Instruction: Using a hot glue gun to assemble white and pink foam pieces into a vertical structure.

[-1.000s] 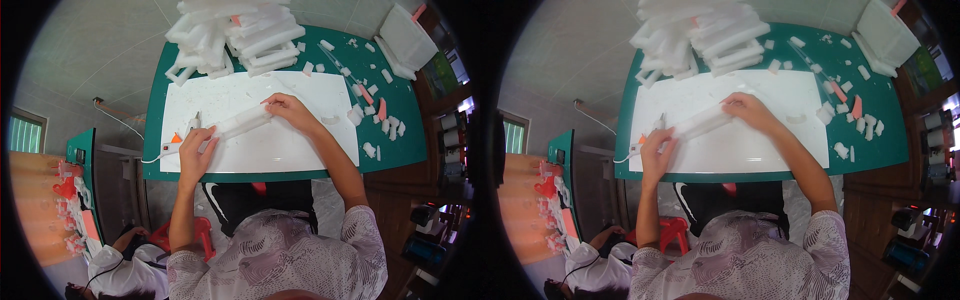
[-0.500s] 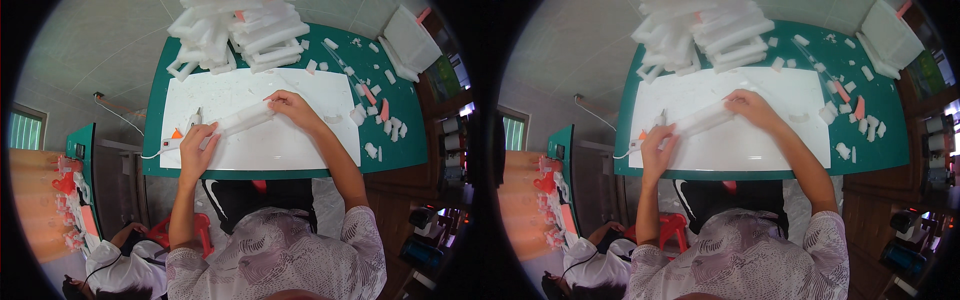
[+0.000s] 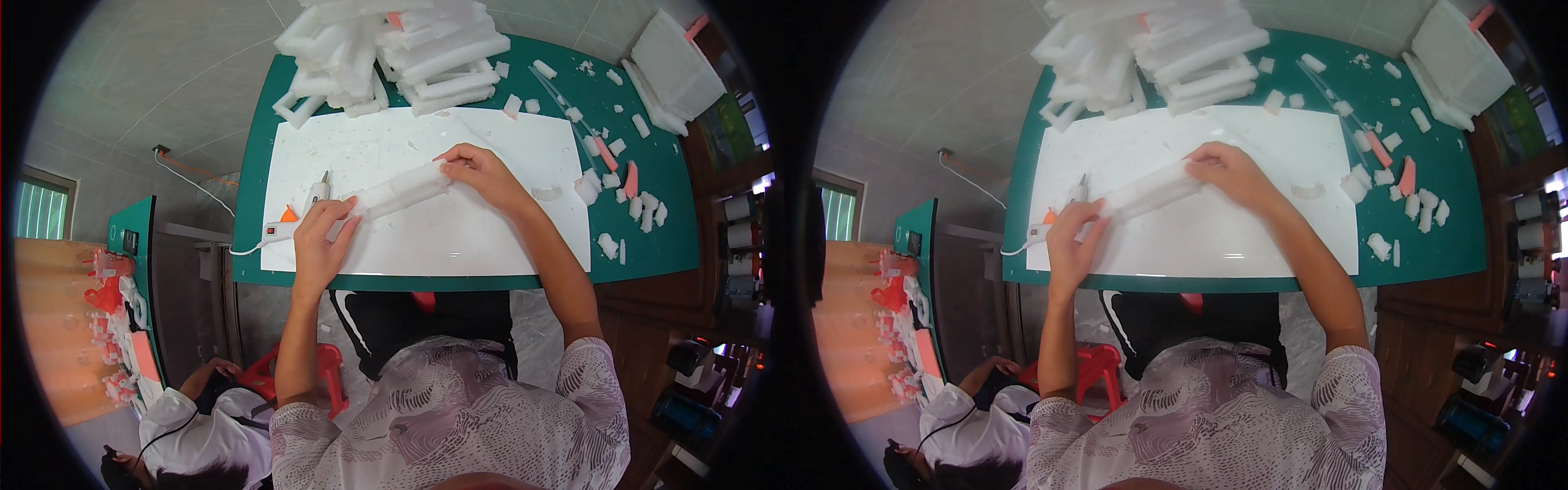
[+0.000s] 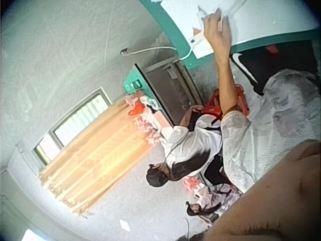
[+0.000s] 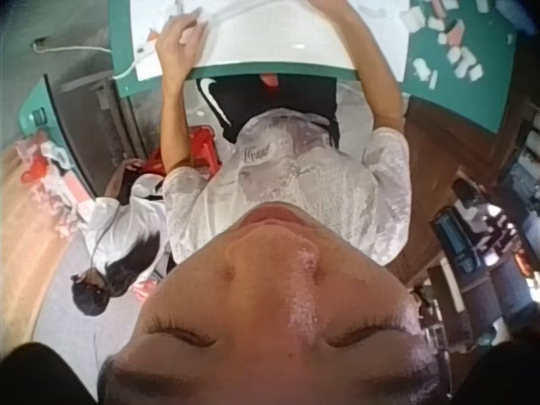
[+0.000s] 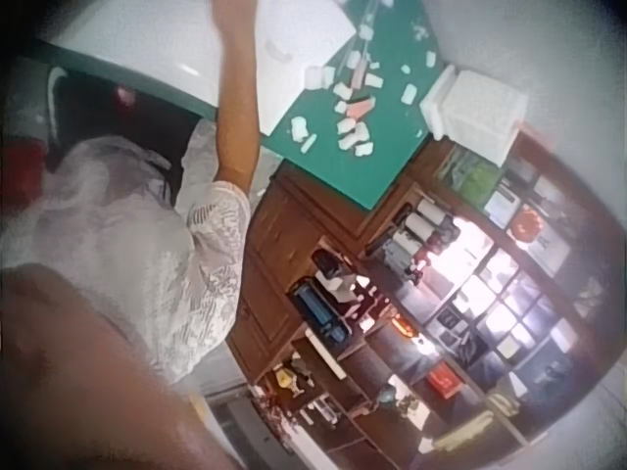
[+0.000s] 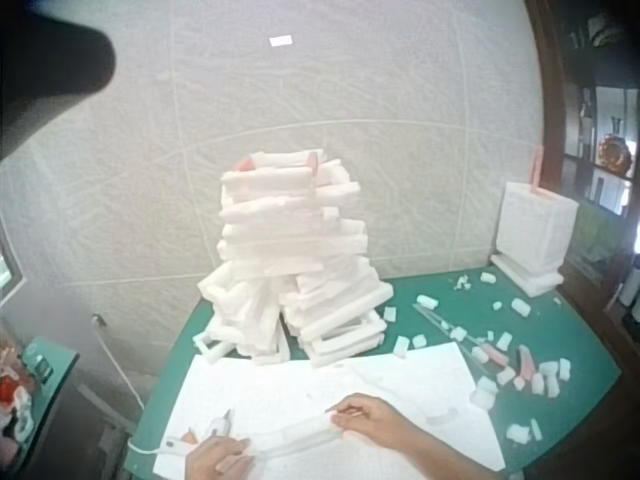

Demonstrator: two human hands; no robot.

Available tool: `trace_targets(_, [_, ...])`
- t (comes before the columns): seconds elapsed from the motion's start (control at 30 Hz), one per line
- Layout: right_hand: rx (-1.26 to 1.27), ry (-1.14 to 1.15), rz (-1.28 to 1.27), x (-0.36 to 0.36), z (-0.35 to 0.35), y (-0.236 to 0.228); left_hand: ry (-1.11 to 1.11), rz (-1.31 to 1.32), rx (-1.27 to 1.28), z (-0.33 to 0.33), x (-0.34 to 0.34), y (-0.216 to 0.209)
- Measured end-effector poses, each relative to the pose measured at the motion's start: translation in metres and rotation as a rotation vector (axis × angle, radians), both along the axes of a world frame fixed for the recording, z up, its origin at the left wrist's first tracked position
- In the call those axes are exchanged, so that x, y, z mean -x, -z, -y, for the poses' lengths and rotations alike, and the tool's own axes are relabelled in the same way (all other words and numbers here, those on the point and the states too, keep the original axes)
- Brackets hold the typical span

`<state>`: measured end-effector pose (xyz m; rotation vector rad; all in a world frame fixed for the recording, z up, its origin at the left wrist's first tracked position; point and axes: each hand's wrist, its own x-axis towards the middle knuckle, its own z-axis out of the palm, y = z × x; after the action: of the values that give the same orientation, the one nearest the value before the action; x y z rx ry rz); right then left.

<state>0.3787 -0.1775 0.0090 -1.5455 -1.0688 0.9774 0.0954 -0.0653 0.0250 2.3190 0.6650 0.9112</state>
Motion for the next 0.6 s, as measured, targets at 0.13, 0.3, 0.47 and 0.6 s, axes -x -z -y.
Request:
trace_targets(0.13, [0.005, -0.004, 0.003, 0.0007, 0.0005, -0.0019, 0.0, -0.002, -0.001, -0.0002, 0.0, 0.0001])
trace_targets(0.3, [0.014, 0.003, -0.009, 0.0015, 0.0006, -0.003, 0.006, 0.007, 0.001, -0.0008, -0.0001, 0.0009])
trace_targets(0.47, [-0.004, 0.008, -0.001, 0.0008, -0.0006, 0.001, -0.009, 0.013, 0.023, 0.0003, 0.0003, 0.0001])
trace_targets(0.6, [0.009, 0.015, 0.01, 0.0009, -0.0007, 0.0015, -0.005, 0.023, 0.029, -0.0008, 0.0002, 0.0024])
